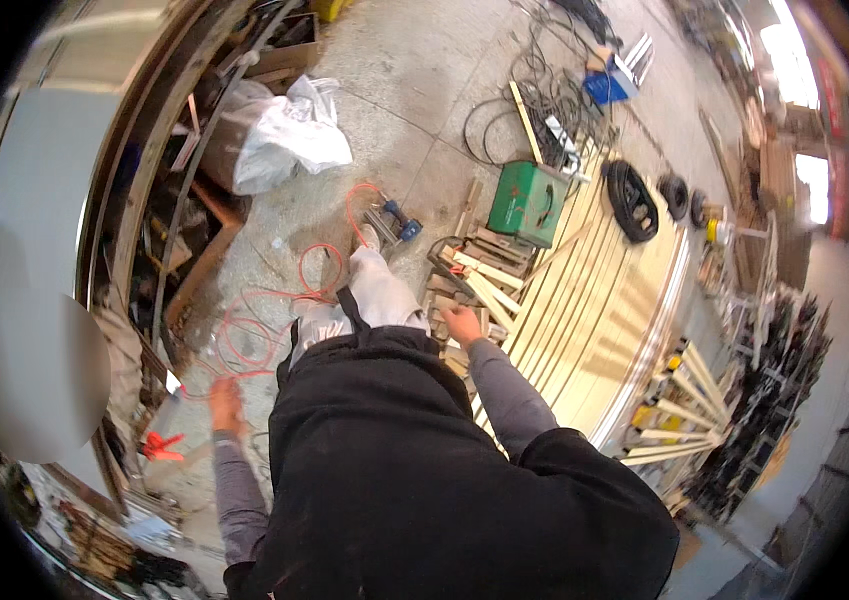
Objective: The person positions a large gray panel onto a wooden frame, then uses a pneumatic nail gun to secure metal trim pieces along the edges. A coworker assists by holding the panel and placing additional trim. The person also applies sealant along the frame joints using a caulking gun.
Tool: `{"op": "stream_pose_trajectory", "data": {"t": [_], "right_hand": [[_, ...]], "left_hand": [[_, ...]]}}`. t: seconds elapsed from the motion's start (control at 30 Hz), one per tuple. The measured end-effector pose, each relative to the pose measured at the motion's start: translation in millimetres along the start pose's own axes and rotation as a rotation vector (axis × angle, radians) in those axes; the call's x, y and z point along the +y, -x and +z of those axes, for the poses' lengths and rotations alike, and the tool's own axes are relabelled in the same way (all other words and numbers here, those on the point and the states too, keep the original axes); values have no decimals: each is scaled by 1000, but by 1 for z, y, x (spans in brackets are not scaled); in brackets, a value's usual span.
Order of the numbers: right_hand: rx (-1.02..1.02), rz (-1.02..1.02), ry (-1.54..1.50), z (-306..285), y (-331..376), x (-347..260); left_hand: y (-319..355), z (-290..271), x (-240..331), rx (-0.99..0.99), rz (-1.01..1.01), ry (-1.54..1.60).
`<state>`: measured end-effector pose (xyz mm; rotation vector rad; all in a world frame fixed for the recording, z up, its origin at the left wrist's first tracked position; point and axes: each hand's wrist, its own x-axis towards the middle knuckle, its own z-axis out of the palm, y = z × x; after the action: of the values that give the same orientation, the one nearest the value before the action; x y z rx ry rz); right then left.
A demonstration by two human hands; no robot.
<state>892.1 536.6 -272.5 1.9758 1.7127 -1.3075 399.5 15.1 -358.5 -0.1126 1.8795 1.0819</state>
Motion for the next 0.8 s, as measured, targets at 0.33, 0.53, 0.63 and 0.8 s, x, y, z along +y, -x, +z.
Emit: {"op": "stream_pose_trajectory", "data": {"t": [0.33, 0.53, 0.63, 0.8], "right_hand": [[-233, -14, 2, 97, -239, -62], [-385, 185, 81, 234, -404, -78], [-347, 75, 180, 287, -455, -98], [-435, 10, 46, 344, -502, -104]], "left_hand": [[129, 276, 315, -126, -13, -445], [115, 276, 298, 205, -478, -382], [125, 294, 282, 218, -738, -498], [121, 305, 271, 89, -812, -416]]}}
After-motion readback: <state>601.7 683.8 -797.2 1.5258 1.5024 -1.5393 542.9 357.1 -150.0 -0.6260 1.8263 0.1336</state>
